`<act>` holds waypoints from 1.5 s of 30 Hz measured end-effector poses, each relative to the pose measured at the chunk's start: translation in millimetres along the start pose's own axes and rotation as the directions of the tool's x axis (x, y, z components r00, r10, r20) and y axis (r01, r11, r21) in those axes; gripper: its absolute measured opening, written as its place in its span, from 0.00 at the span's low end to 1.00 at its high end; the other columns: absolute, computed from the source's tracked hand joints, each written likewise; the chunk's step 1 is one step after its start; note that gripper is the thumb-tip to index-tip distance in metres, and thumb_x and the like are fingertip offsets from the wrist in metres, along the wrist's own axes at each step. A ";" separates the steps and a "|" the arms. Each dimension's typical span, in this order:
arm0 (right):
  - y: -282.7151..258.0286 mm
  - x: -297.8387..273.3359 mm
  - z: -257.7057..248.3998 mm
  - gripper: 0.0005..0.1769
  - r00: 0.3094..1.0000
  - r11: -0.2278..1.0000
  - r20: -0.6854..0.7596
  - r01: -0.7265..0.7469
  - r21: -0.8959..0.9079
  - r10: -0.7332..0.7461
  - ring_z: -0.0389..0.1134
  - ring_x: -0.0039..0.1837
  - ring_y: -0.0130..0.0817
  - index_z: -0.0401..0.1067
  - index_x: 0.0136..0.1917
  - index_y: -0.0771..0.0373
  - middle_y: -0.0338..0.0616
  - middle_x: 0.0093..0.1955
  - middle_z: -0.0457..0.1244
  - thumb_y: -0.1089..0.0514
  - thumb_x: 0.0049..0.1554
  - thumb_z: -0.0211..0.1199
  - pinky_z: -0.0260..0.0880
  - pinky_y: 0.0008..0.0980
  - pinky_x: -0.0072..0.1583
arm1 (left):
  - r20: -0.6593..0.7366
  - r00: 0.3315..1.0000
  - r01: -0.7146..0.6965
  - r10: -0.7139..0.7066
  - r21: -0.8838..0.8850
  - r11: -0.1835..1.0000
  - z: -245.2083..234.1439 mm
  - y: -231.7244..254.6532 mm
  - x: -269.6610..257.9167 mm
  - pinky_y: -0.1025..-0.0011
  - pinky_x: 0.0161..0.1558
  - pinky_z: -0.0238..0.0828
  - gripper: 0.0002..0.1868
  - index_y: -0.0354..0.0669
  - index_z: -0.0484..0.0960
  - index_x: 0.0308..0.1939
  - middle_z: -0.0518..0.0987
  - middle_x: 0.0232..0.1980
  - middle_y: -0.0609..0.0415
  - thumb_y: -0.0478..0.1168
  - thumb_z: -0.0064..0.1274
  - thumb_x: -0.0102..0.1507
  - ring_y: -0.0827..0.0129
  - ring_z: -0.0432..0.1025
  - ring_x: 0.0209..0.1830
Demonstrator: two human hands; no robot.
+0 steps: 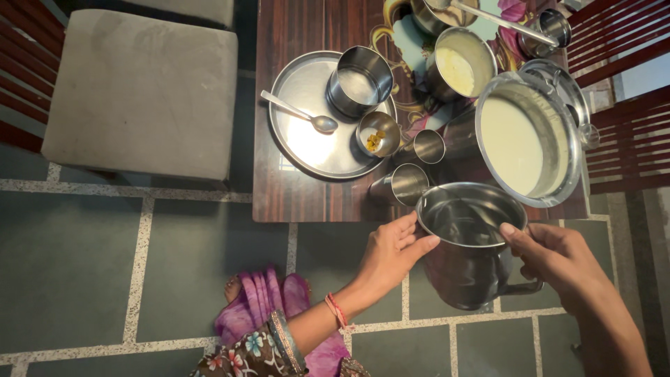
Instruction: The person serves a vegetable dish from a large pot into small bowls on several plates using a ladle. They then pour water from a pitcher into cups and place flatbreads onto the plates. The task is performed at a dining table with multiple place settings.
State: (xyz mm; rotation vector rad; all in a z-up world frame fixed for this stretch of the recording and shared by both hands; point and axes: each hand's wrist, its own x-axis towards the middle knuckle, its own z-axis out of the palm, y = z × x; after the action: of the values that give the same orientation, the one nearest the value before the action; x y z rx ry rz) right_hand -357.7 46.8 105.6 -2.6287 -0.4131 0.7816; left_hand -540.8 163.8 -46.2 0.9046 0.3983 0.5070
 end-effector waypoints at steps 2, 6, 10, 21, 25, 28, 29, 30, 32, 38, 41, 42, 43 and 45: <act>-0.5 0.3 -1.6 0.33 1.000 1.000 0.004 0.025 -0.002 -0.025 0.59 0.34 0.34 0.75 0.37 0.72 0.47 0.29 0.60 0.34 0.51 0.65 0.55 0.33 0.37 | -0.017 1.000 0.019 -0.019 0.008 1.000 0.3 0.1 1.2 0.64 0.71 0.66 0.36 0.27 0.65 0.71 0.72 0.69 0.36 0.39 0.60 0.63 0.54 0.68 0.72; -2.9 3.4 -2.4 0.33 1.000 1.000 -0.001 -0.005 -0.021 0.005 0.58 0.33 0.33 0.74 0.37 0.73 0.46 0.30 0.59 0.36 0.52 0.65 0.54 0.32 0.36 | 0.015 1.000 -0.004 0.004 -0.036 0.999 -0.1 2.7 -0.2 0.66 0.70 0.67 0.33 0.27 0.69 0.70 0.77 0.67 0.36 0.39 0.58 0.64 0.55 0.71 0.70; -4.5 6.0 -3.2 0.32 1.000 1.000 0.022 0.000 0.018 -0.001 0.56 0.32 0.33 0.73 0.37 0.74 0.46 0.29 0.57 0.37 0.53 0.66 0.52 0.33 0.34 | 0.002 1.000 0.015 -0.015 -0.008 1.000 0.8 7.8 0.4 0.67 0.69 0.67 0.32 0.28 0.68 0.70 0.77 0.66 0.39 0.38 0.58 0.64 0.61 0.71 0.69; -7.5 8.8 -8.2 0.32 1.000 1.000 0.028 0.001 0.023 -0.001 0.56 0.32 0.33 0.74 0.38 0.73 0.45 0.31 0.59 0.37 0.52 0.65 0.53 0.33 0.35 | 0.035 0.999 -0.018 0.020 -0.039 0.999 2.3 20.0 2.8 0.69 0.70 0.66 0.28 0.28 0.71 0.68 0.79 0.65 0.41 0.37 0.57 0.65 0.64 0.72 0.68; -5.1 12.1 -10.8 0.32 0.999 0.999 0.032 0.028 0.043 -0.029 0.55 0.32 0.32 0.75 0.37 0.74 0.44 0.31 0.59 0.37 0.53 0.66 0.53 0.32 0.35 | 0.030 1.000 -0.007 0.009 -0.061 0.998 4.6 20.5 4.6 0.70 0.68 0.67 0.27 0.26 0.72 0.66 0.79 0.64 0.42 0.37 0.57 0.65 0.66 0.72 0.67; -3.3 17.9 -11.0 0.31 0.999 0.998 0.035 0.009 0.061 -0.011 0.54 0.32 0.32 0.74 0.38 0.73 0.44 0.32 0.58 0.39 0.53 0.67 0.52 0.32 0.35 | 0.028 1.000 0.004 -0.002 -0.088 0.996 6.1 20.0 6.1 0.71 0.67 0.69 0.27 0.26 0.73 0.65 0.79 0.63 0.43 0.37 0.57 0.65 0.66 0.73 0.66; -2.8 19.3 -10.9 0.30 0.999 0.998 0.037 -0.005 0.067 0.002 0.54 0.32 0.32 0.74 0.38 0.73 0.43 0.32 0.58 0.39 0.53 0.67 0.52 0.33 0.35 | 0.025 1.000 0.010 -0.008 -0.092 0.996 6.5 20.0 6.1 0.72 0.67 0.69 0.26 0.26 0.73 0.65 0.79 0.63 0.43 0.36 0.57 0.64 0.67 0.73 0.66; -2.1 19.7 -11.4 0.30 0.999 0.999 0.035 -0.003 0.052 0.001 0.54 0.32 0.32 0.74 0.38 0.73 0.43 0.32 0.58 0.39 0.53 0.67 0.52 0.33 0.35 | 0.028 1.000 0.014 -0.012 -0.097 0.995 6.8 20.2 6.0 0.71 0.67 0.69 0.26 0.26 0.73 0.65 0.80 0.63 0.43 0.36 0.57 0.64 0.67 0.73 0.65; -2.1 21.0 -11.9 0.31 1.000 1.000 0.031 0.000 0.023 0.000 0.54 0.32 0.32 0.73 0.37 0.73 0.44 0.32 0.58 0.38 0.54 0.67 0.53 0.33 0.35 | 0.036 0.999 0.023 -0.019 -0.105 0.994 7.1 20.8 6.0 0.71 0.66 0.70 0.26 0.26 0.74 0.64 0.81 0.62 0.42 0.36 0.56 0.64 0.66 0.74 0.63; -6.4 17.8 -13.3 0.31 0.999 1.000 0.047 0.016 0.014 -0.016 0.55 0.32 0.32 0.74 0.37 0.72 0.43 0.32 0.59 0.37 0.53 0.65 0.54 0.33 0.35 | 0.025 0.999 0.049 -0.047 -0.101 0.994 7.7 23.7 5.0 0.73 0.68 0.67 0.26 0.29 0.73 0.66 0.80 0.63 0.45 0.35 0.56 0.65 0.71 0.73 0.64; -9.0 16.5 -13.0 0.32 0.999 1.000 0.048 0.021 -0.003 -0.021 0.54 0.32 0.32 0.74 0.37 0.72 0.43 0.32 0.57 0.36 0.53 0.65 0.53 0.33 0.35 | 0.026 0.999 0.051 -0.048 -0.121 0.991 8.0 24.7 4.4 0.73 0.68 0.67 0.27 0.30 0.73 0.67 0.80 0.63 0.45 0.35 0.56 0.64 0.70 0.73 0.64; -10.2 16.8 -13.3 0.32 0.999 1.000 0.046 0.017 -0.013 -0.016 0.55 0.32 0.33 0.74 0.37 0.73 0.44 0.31 0.58 0.36 0.53 0.65 0.53 0.34 0.35 | 0.029 0.998 0.053 -0.050 -0.124 0.991 8.1 24.9 4.7 0.72 0.67 0.68 0.26 0.30 0.73 0.67 0.80 0.63 0.45 0.35 0.56 0.64 0.70 0.74 0.63; -11.2 17.1 -13.4 0.32 0.999 1.000 0.044 0.012 -0.024 -0.011 0.56 0.32 0.33 0.74 0.37 0.73 0.44 0.31 0.58 0.36 0.53 0.65 0.54 0.34 0.35 | 0.031 0.998 0.056 -0.053 -0.128 0.990 8.2 24.8 4.4 0.72 0.67 0.68 0.26 0.29 0.74 0.66 0.80 0.63 0.45 0.35 0.56 0.65 0.70 0.74 0.63; -12.8 17.4 -13.3 0.33 0.999 0.998 0.039 0.012 -0.054 -0.009 0.57 0.32 0.34 0.73 0.37 0.73 0.46 0.30 0.59 0.35 0.53 0.66 0.55 0.35 0.35 | 0.038 0.998 0.059 -0.054 -0.153 0.986 8.0 24.6 4.2 0.73 0.66 0.69 0.25 0.29 0.74 0.66 0.80 0.62 0.45 0.35 0.55 0.65 0.70 0.74 0.63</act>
State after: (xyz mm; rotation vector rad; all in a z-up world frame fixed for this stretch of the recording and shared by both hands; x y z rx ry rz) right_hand -338.4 61.3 113.4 -2.6632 -0.4648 0.8304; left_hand -539.2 173.7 -22.1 0.7499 0.3482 0.4632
